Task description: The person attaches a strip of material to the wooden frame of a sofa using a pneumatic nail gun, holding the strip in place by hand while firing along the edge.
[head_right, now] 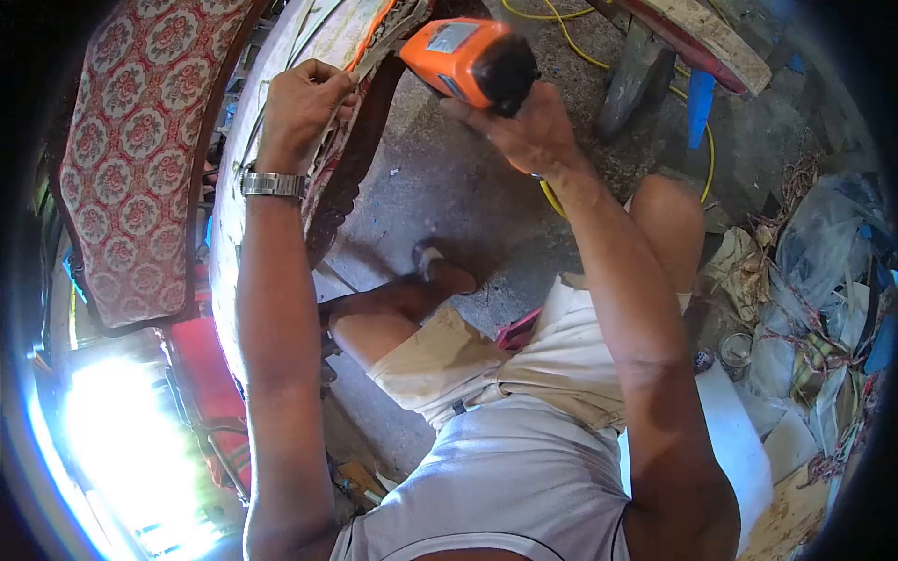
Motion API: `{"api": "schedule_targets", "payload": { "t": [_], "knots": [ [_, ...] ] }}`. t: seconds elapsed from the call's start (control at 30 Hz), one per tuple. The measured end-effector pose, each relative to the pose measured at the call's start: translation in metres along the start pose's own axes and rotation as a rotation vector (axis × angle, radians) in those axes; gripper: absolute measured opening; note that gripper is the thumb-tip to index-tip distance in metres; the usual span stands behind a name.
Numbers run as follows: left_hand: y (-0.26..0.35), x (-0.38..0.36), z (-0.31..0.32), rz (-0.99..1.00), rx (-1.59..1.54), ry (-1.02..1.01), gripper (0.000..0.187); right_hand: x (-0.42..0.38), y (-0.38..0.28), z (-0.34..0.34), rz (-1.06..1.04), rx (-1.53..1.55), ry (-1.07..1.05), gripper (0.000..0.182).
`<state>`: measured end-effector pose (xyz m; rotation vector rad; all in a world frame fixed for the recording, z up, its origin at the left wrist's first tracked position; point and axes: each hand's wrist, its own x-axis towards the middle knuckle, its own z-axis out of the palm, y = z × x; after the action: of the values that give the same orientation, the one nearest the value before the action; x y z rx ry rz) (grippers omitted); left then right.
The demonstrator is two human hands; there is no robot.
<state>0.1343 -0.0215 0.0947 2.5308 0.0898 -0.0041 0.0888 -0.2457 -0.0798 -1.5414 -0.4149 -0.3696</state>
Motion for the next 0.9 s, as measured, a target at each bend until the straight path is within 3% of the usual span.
{"api": "schedule_targets", "payload": {
  "t": [0.13, 0.33, 0.43, 0.53, 0.67, 0.73, 0.83, 0.9],
  "knots": [
    [-0.011, 0.005, 0.001, 0.138, 0.319, 0.065, 0.024, -0.001, -0.002, -0.001, -0.016, 0.025, 0.03, 0.039],
    [-0.005, -0.009, 0.017, 0.182, 0.548, 0.275, 0.029, 0.003, -0.01, 0.0, -0.107, -0.038, 0.021, 0.041],
    [-0.006, -0.01, 0.02, 0.157, 0.439, 0.267, 0.027, 0.006, -0.003, 0.005, -0.259, -0.142, 0.051, 0.042],
    [-0.011, -0.009, 0.021, 0.12, 0.378, 0.22, 0.027, 0.006, -0.005, 0.004, -0.219, -0.191, -0.036, 0.042],
    [-0.018, -0.006, 0.024, 0.142, 0.398, 0.259, 0.026, 0.008, 0.005, 0.007, -0.318, -0.255, -0.029, 0.041],
    [-0.014, -0.008, 0.023, 0.095, 0.359, 0.241, 0.027, 0.008, 0.009, 0.008, -0.324, -0.261, -0.028, 0.041],
    [-0.019, -0.005, 0.023, 0.144, 0.359, 0.245, 0.028, 0.005, 0.009, 0.012, -0.211, -0.026, -0.004, 0.04],
    [-0.021, -0.004, 0.023, 0.174, 0.435, 0.265, 0.028, 0.008, 0.007, 0.013, -0.273, -0.1, 0.001, 0.04]
  ]
}}
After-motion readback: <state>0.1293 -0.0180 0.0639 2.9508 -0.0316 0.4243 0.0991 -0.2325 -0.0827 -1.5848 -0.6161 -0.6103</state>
